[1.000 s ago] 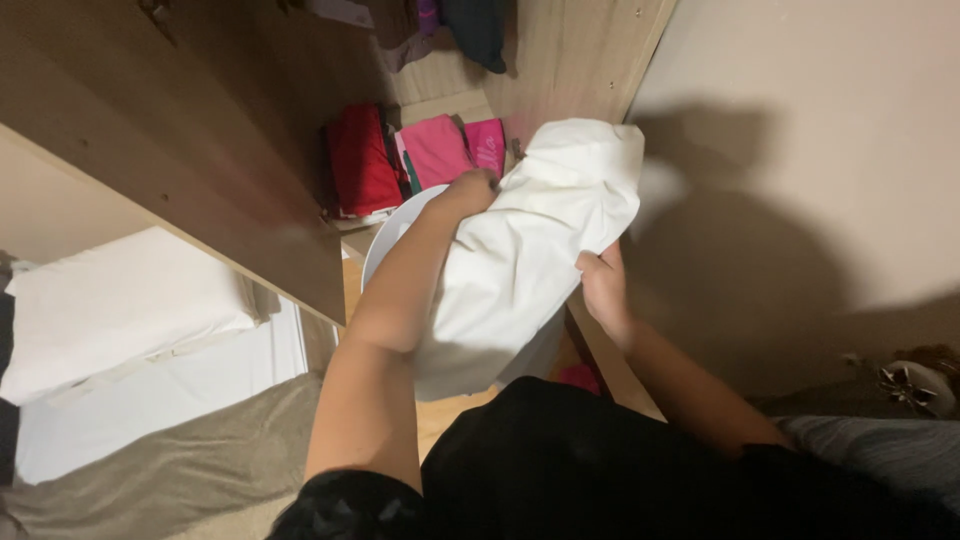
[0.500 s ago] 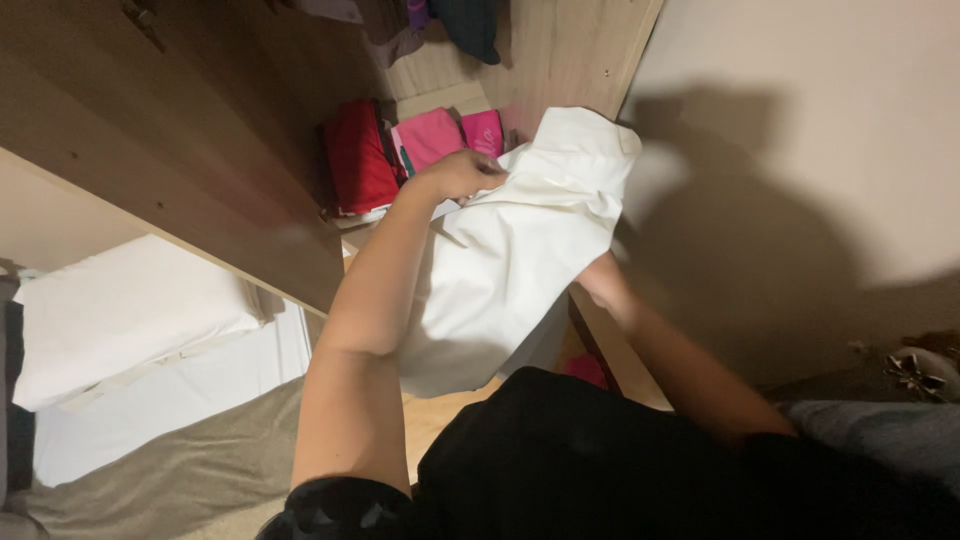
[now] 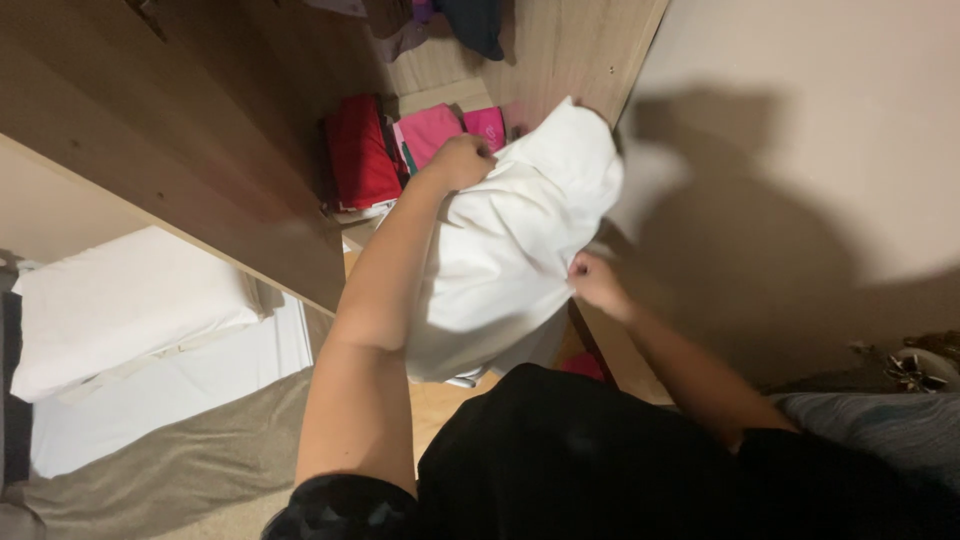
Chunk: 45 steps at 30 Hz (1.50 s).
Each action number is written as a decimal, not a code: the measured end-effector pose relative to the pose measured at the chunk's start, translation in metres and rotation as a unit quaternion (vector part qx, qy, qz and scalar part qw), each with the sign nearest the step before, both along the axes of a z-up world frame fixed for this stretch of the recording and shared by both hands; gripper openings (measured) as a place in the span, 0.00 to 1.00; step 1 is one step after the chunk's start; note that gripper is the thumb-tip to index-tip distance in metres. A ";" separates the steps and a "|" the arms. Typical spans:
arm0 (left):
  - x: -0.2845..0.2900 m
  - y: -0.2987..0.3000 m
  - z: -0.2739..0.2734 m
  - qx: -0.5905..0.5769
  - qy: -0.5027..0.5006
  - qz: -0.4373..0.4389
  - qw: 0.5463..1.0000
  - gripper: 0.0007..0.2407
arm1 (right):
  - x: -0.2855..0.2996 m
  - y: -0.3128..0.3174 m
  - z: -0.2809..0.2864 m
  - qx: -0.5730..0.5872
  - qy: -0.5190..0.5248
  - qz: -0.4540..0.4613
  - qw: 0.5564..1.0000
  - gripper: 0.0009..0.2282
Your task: The person inserts a white pillow into a white pillowcase by hand, aligning the corners and smoothing the fabric. The person then places the finished pillow on a white chair.
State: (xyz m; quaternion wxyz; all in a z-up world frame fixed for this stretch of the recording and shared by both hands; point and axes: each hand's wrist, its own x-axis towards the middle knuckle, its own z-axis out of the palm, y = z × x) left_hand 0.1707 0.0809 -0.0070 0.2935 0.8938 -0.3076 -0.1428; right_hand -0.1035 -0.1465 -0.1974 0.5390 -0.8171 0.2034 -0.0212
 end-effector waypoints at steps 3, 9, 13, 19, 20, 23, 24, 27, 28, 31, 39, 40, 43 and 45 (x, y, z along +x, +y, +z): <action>0.030 -0.023 -0.069 0.051 -0.028 -0.001 0.998 0.13 | 0.003 0.007 0.001 -0.171 0.065 0.049 0.982 0.05; -0.031 -0.002 0.031 0.029 0.061 -0.039 0.997 0.19 | 0.011 -0.020 0.091 -0.060 0.090 -0.005 0.994 0.14; -0.048 -0.021 0.062 -0.016 0.044 -0.060 0.997 0.19 | 0.010 -0.007 0.159 0.016 -0.153 -0.131 0.979 0.12; -0.027 -0.072 0.035 -0.066 -0.018 -0.069 0.995 0.15 | -0.014 0.045 0.250 0.104 -0.389 -0.103 0.909 0.14; -0.015 -0.084 0.023 -0.080 -0.026 -0.068 0.994 0.13 | -0.015 0.047 0.255 0.011 -0.373 -0.092 0.923 0.21; -0.009 -0.099 0.019 -0.082 -0.033 -0.062 0.994 0.10 | -0.013 0.048 0.265 -0.164 -0.310 -0.045 0.935 0.24; -0.012 -0.098 0.023 -0.072 -0.033 -0.051 0.996 0.09 | -0.011 0.048 0.268 -0.245 -0.263 -0.003 0.933 0.21; -0.017 -0.096 0.025 -0.100 -0.010 -0.041 0.994 0.11 | 0.008 0.024 0.245 -0.212 -0.306 -0.012 0.928 0.08; -0.024 -0.091 0.038 -0.100 -0.015 -0.038 0.994 0.11 | 0.014 0.020 0.241 -0.211 -0.311 -0.010 0.926 0.08; -0.056 -0.073 0.081 -0.082 -0.028 -0.005 0.996 0.12 | 0.023 0.014 0.237 0.087 -0.407 -0.049 0.908 0.06; -0.019 -0.074 0.019 -0.101 0.027 0.071 0.992 0.15 | 0.050 -0.012 0.153 0.254 -0.203 -0.215 0.921 0.19; -0.019 -0.077 0.018 -0.101 0.026 0.073 0.992 0.15 | 0.042 -0.007 0.160 0.254 -0.203 -0.213 0.921 0.19; -0.003 -0.087 0.005 -0.068 0.001 0.071 0.995 0.17 | 0.026 0.002 0.171 0.226 -0.069 -0.172 0.956 0.25; 0.025 -0.094 -0.021 0.018 -0.037 -0.027 0.999 0.19 | 0.024 -0.004 0.161 0.235 -0.025 -0.131 0.963 0.26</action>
